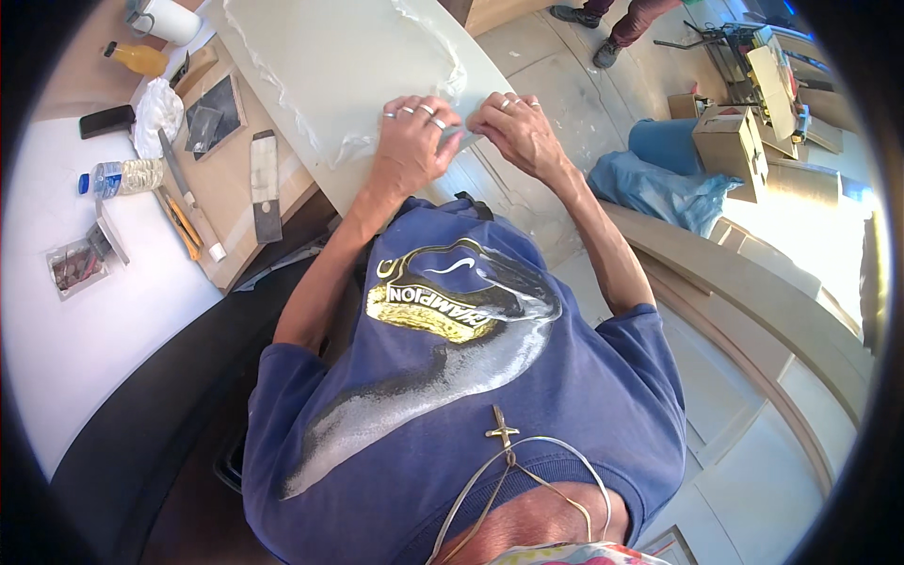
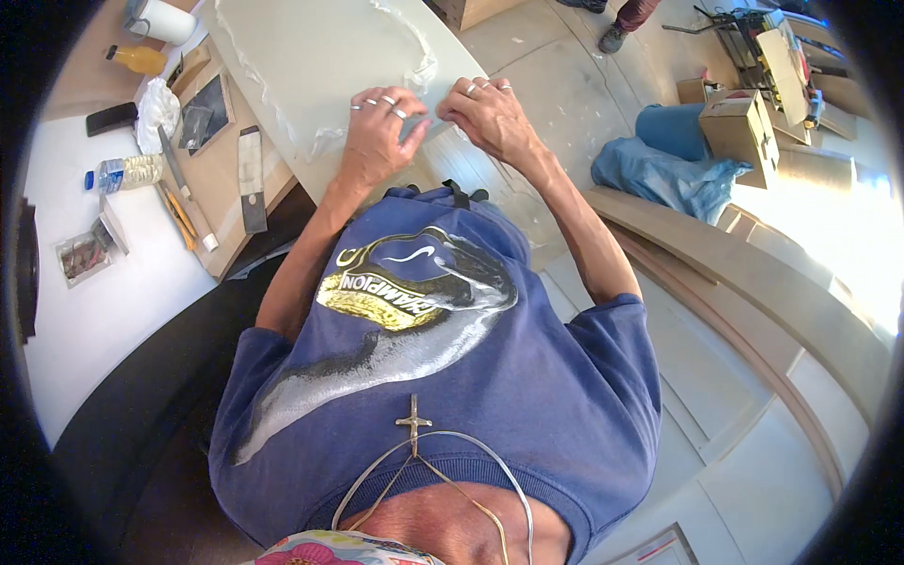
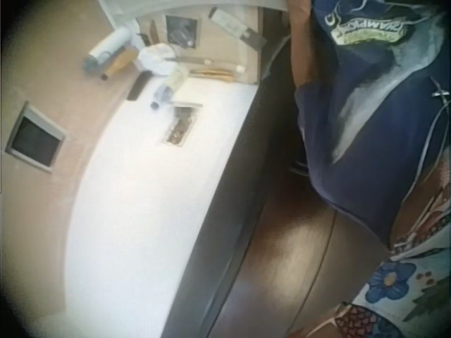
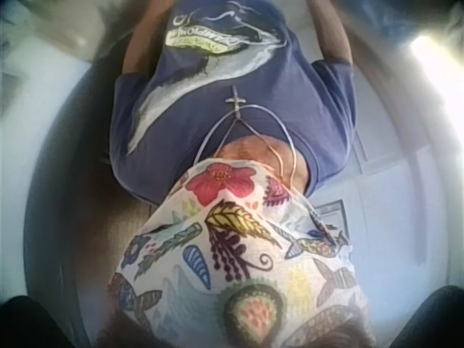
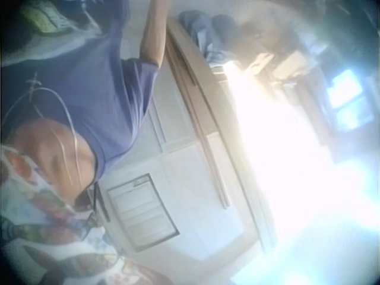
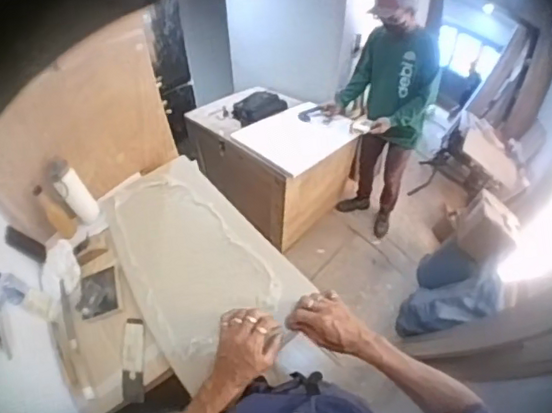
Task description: The person applies a white paste to a flat board with their hands, spreading it across the surface. They then use a sanding block to smooth the dried substance and a metal scraper to remove excess material from the edges.
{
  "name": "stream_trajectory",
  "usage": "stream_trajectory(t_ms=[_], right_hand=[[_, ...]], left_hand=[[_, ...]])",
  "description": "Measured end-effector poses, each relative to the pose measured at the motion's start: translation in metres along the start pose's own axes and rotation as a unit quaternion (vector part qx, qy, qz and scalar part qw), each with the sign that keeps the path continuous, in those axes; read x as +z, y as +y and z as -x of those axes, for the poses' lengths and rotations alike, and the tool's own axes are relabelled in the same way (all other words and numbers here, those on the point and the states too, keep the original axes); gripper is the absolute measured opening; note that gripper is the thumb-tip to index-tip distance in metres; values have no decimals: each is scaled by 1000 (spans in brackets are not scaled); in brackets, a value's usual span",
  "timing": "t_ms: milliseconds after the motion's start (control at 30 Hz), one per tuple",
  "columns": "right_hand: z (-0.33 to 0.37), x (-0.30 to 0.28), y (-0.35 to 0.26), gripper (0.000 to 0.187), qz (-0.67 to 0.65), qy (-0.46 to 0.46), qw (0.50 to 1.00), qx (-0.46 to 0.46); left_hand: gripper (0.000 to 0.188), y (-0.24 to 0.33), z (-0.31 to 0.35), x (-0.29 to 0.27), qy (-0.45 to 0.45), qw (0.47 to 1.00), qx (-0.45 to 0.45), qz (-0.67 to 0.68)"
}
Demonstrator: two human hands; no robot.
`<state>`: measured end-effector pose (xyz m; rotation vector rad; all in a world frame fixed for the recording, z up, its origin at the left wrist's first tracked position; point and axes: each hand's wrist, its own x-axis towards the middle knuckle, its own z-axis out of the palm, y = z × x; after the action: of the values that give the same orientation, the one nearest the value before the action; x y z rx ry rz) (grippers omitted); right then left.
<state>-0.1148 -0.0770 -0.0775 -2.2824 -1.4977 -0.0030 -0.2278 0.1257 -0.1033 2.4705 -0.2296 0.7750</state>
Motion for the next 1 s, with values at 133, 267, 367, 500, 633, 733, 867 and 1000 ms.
stream_trajectory(t_ms=[133, 267, 367, 500, 633, 733, 867, 1000], right_hand=[[1, 8, -6, 7, 32, 25, 999, 1], [12, 2, -6, 3, -7, 68, 997, 21], [22, -10, 12, 5, -41, 127, 988, 75], [28, -10, 15, 12, -57, 142, 978, 139], [19, 8, -1, 13, -69, 150, 981, 101], [13, 19, -18, 14, -27, 157, 984, 82], [12, 35, -26, 15, 7, 147, 987, 69], [10, 40, -24, 14, -32, 166, 984, 53]], left_hand=[[24, 10, 2, 14, -18, 999, -27, -9], [25, 11, 5, 17, -14, 999, -30, -37], [22, 13, 6, 15, -6, 999, -31, -32], [16, 12, 7, 14, -6, 999, -22, -34], [16, 7, 12, 14, -15, 1000, -14, -10], [17, 4, 14, 11, 6, 999, -36, 0], [18, 1, 20, 8, 10, 999, -35, -12], [21, -5, 23, 2, -13, 999, -41, 1]])
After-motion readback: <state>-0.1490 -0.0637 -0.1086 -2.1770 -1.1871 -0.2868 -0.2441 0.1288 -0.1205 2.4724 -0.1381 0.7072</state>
